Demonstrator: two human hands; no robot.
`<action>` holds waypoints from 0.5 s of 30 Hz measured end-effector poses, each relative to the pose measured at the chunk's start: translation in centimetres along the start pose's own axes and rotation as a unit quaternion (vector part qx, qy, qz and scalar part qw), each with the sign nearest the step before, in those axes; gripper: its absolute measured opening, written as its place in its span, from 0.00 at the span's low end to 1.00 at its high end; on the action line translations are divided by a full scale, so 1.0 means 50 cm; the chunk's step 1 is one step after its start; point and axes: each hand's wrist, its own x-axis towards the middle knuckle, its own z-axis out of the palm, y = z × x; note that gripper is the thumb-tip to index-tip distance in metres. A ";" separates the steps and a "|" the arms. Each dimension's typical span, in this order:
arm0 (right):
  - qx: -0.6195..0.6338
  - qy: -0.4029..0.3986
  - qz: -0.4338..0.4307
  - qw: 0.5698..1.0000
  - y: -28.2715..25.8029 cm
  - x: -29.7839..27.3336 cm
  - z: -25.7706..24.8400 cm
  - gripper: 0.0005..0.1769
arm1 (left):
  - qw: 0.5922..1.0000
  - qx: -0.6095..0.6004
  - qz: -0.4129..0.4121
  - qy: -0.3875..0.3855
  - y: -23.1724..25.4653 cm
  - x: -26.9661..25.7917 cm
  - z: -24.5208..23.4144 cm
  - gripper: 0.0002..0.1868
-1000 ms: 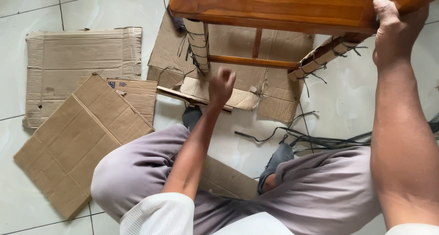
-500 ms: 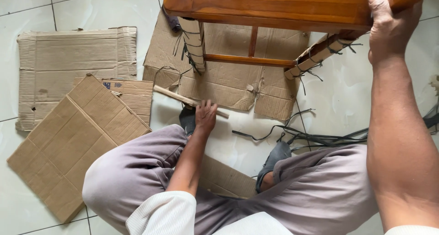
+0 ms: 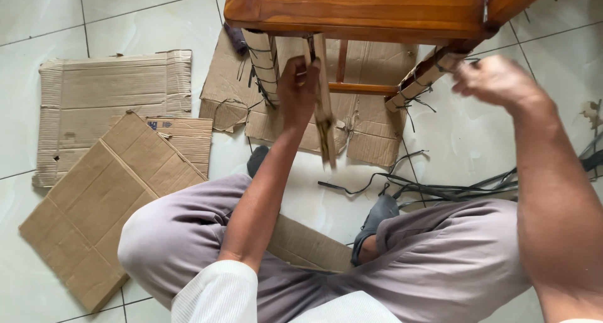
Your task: Wrap the legs of a wooden chair with protective strips for storage or transport.
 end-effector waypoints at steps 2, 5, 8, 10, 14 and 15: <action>-0.081 -0.038 -0.103 0.991 -0.003 -0.011 0.033 0.30 | 0.993 -0.097 -0.064 -0.020 -0.032 -0.005 0.010 0.13; -0.149 -0.085 -0.225 0.959 -0.057 -0.074 0.063 0.22 | 0.966 -0.177 -0.173 -0.070 0.013 -0.009 0.022 0.16; -0.124 -0.051 -0.347 0.928 -0.113 -0.151 0.081 0.18 | 0.950 -0.116 -0.255 -0.138 0.055 -0.019 0.037 0.19; -0.111 -0.005 -0.443 0.890 -0.142 -0.189 0.086 0.16 | 0.938 -0.071 -0.289 -0.177 0.055 -0.017 0.052 0.20; -0.123 0.098 -0.607 0.779 -0.169 -0.230 0.108 0.22 | 0.908 -0.109 -0.281 -0.292 0.084 0.002 0.068 0.20; -0.153 0.129 -0.638 0.743 -0.171 -0.234 0.114 0.19 | 0.880 -0.099 -0.317 -0.339 0.105 0.011 0.072 0.20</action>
